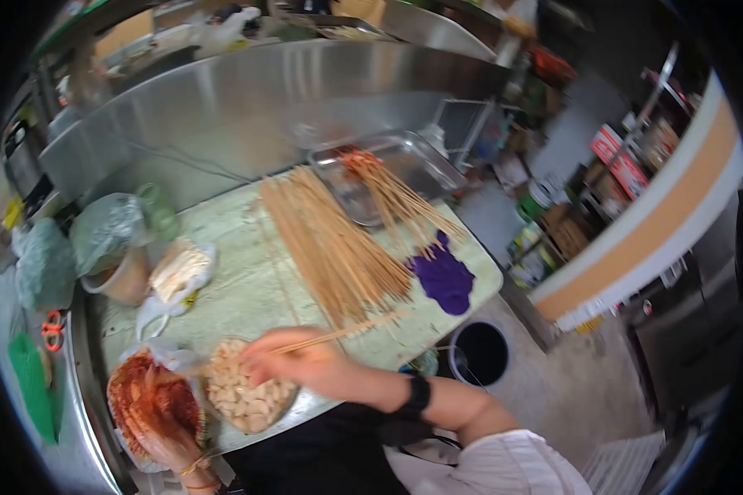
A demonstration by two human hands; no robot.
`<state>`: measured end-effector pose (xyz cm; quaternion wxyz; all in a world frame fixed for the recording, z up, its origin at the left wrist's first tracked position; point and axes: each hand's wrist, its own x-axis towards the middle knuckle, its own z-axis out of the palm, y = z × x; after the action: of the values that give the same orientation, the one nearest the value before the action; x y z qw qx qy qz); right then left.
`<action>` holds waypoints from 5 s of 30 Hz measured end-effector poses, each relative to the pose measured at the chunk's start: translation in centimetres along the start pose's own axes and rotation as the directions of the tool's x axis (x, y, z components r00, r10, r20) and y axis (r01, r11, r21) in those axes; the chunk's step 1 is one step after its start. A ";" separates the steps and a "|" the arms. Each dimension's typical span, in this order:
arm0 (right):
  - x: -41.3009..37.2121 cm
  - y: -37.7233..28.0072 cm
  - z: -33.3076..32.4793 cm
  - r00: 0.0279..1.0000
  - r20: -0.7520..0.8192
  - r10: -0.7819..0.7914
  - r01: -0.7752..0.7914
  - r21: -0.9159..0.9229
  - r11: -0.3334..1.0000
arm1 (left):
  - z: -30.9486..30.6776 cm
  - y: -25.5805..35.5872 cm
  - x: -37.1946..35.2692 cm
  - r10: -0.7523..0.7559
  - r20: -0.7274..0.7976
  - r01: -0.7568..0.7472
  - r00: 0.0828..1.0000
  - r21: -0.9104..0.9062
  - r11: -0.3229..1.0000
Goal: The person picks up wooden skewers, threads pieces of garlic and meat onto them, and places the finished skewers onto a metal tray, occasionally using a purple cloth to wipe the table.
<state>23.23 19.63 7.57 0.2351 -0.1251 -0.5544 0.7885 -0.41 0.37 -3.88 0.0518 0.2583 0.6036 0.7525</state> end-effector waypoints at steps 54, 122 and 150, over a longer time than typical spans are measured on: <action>2.7 -8.7 -14.1 0.930 -0.365 -0.041 -0.226 -0.658 0.719 | 2.8 3.8 -0.2 -0.201 -0.086 0.149 0.976 -0.410 0.900; 2.8 -0.6 2.3 0.992 -0.076 0.097 -0.119 -0.391 0.913 | -1.4 7.0 2.5 -0.518 0.177 0.545 0.837 -0.174 0.820; 1.1 -1.0 1.2 0.997 -0.073 0.031 -0.050 -0.277 0.960 | 1.6 7.2 0.1 -0.299 0.120 0.284 0.947 0.128 0.950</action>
<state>22.02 19.49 8.95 0.2177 -0.1950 -0.6488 0.7026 1.91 -0.08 3.07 0.1902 0.2201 0.6701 0.6829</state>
